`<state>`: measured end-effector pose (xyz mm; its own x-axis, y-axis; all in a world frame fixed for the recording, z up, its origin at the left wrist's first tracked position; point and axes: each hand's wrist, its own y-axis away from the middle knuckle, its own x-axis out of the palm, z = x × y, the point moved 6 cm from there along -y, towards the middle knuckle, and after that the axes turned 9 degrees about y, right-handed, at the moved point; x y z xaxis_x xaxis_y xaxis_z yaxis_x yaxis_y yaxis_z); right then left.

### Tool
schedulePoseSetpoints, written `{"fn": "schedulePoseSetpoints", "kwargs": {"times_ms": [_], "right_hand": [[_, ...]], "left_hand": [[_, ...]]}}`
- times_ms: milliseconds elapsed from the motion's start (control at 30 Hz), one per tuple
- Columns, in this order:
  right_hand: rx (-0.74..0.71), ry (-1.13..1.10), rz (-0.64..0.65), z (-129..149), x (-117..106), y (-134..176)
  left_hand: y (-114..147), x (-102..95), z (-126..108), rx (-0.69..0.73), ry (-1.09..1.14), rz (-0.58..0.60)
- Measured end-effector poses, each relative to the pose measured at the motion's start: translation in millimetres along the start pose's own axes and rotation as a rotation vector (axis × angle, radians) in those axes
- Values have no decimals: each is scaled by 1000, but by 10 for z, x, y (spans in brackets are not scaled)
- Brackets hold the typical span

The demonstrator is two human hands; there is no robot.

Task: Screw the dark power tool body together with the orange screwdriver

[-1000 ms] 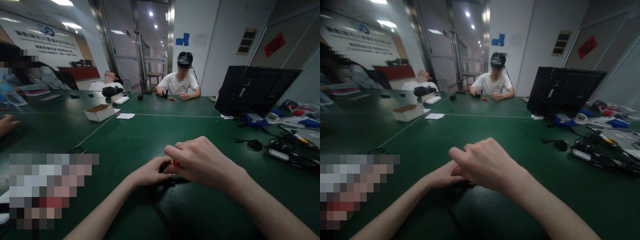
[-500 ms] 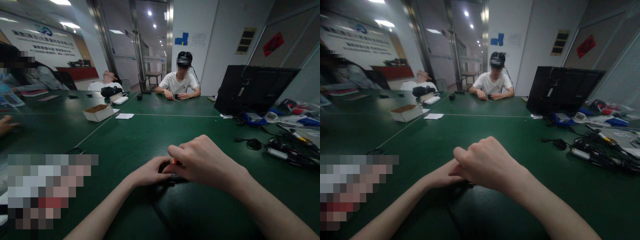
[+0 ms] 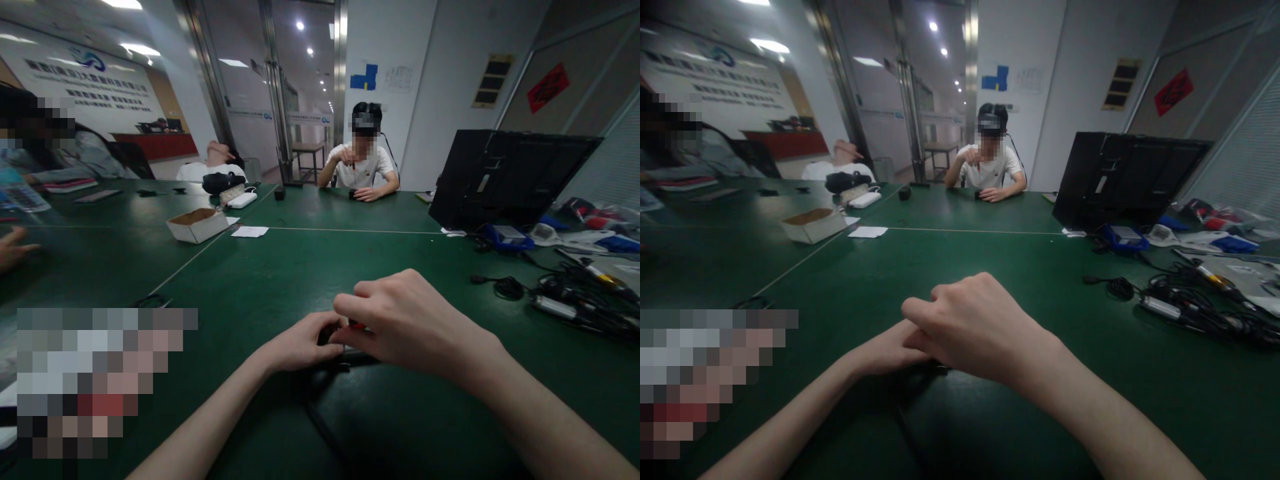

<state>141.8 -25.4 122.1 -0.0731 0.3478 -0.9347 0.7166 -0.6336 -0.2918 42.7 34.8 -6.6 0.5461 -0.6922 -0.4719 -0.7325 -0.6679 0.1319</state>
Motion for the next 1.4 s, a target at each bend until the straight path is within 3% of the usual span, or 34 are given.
{"fn": "schedulePoseSetpoints", "kwargs": {"times_ms": [267,600,900,1133,1400], "right_hand": [[-49,-159,51,90,-33,29],[-34,-4,-5,17,-4,10],[-51,-139,82,78,-33,21],[-8,16,4,0,-35,19],[-50,-149,91,53,-28,30]], "left_hand": [[-12,-12,1,18,-8,-14],[-10,16,-31,33,-3,9],[-28,-13,43,32,-30,-7],[-6,3,21,17,-3,-6],[-26,10,16,48,-1,4]]}}
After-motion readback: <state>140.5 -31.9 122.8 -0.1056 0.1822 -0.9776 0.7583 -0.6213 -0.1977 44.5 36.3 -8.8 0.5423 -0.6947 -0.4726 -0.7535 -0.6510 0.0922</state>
